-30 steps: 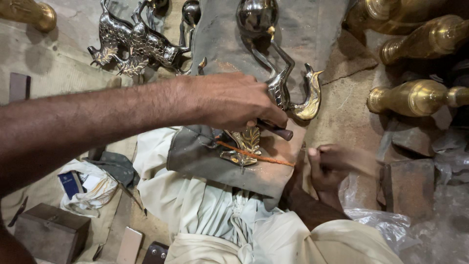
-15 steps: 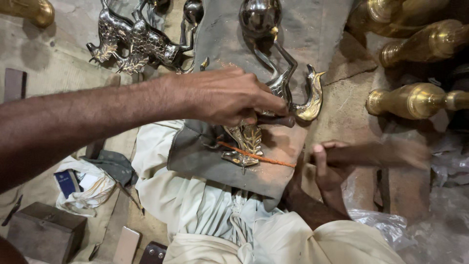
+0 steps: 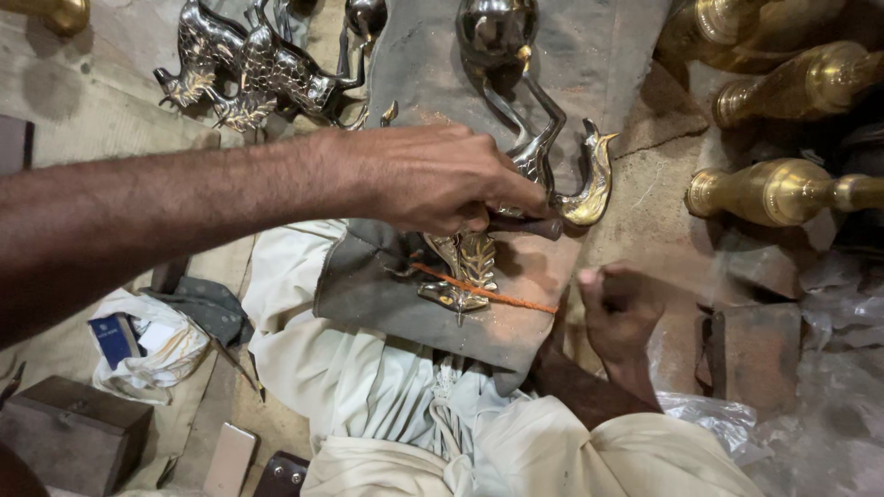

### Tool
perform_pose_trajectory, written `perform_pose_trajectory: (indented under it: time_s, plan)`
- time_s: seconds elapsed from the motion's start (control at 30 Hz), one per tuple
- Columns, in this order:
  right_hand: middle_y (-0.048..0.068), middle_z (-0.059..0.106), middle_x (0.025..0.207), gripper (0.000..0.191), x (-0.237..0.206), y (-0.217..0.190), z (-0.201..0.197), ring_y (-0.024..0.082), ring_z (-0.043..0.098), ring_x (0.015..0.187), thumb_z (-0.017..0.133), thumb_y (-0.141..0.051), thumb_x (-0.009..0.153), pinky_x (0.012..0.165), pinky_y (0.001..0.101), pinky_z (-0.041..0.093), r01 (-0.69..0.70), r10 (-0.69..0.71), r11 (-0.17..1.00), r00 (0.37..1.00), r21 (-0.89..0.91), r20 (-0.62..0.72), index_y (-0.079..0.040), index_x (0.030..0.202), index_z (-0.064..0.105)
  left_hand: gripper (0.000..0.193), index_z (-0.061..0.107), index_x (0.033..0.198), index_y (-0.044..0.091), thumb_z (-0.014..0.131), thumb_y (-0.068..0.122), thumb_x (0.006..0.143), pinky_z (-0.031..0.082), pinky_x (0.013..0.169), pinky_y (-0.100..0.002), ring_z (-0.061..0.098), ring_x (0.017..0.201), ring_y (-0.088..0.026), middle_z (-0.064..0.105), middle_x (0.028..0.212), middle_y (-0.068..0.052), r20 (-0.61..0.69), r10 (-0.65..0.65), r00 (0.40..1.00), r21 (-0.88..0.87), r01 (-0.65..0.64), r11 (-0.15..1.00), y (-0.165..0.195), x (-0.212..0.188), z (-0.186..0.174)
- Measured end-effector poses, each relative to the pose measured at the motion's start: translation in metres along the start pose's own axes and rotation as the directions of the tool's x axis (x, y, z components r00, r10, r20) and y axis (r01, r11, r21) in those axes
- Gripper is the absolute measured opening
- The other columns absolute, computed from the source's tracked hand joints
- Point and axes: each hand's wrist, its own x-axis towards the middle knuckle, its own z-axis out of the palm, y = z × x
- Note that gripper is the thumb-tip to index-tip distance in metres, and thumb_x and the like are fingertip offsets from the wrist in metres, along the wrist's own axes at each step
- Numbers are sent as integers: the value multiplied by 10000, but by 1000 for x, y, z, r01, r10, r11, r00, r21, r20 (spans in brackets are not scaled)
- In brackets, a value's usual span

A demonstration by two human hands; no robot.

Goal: The person sits on the floor with a brass peacock figurine on their lap and hammers a punch against its surface to press decorative patterns into the metal. They reposition the punch and rotate the figurine between strikes, and at one point re-ties an orange cord around the piece before resuming hammering.

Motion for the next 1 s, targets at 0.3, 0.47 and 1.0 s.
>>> perform_pose_trajectory:
  time_s: [0.3,0.47,1.0]
  plan:
    - [126,693,910,368,-4,7,0,209,696,807,882,-132,874,717,358,578,77,-64,962,996,-261,58,-38,1109,614,539,583,1358,196,697,104,839,537,756,-532,709,896,-363,752,998,-107,99,-112,989,24,110,994,6,3,-5]
    - [116,690,950,381,-9,15,-6,206,703,824,846,-125,874,711,321,585,168,-126,886,984,-431,126,13,1142,614,521,597,1341,186,696,95,838,537,751,-536,710,888,-372,752,981,-115,73,-73,995,25,72,997,8,3,-6]
    - [41,662,837,334,-9,5,-3,152,633,734,880,-183,887,719,293,524,-109,106,971,994,-215,-26,-50,1059,626,472,578,1320,206,661,103,867,551,715,-546,719,849,-351,746,935,-109,162,-132,978,100,117,988,6,7,-7]
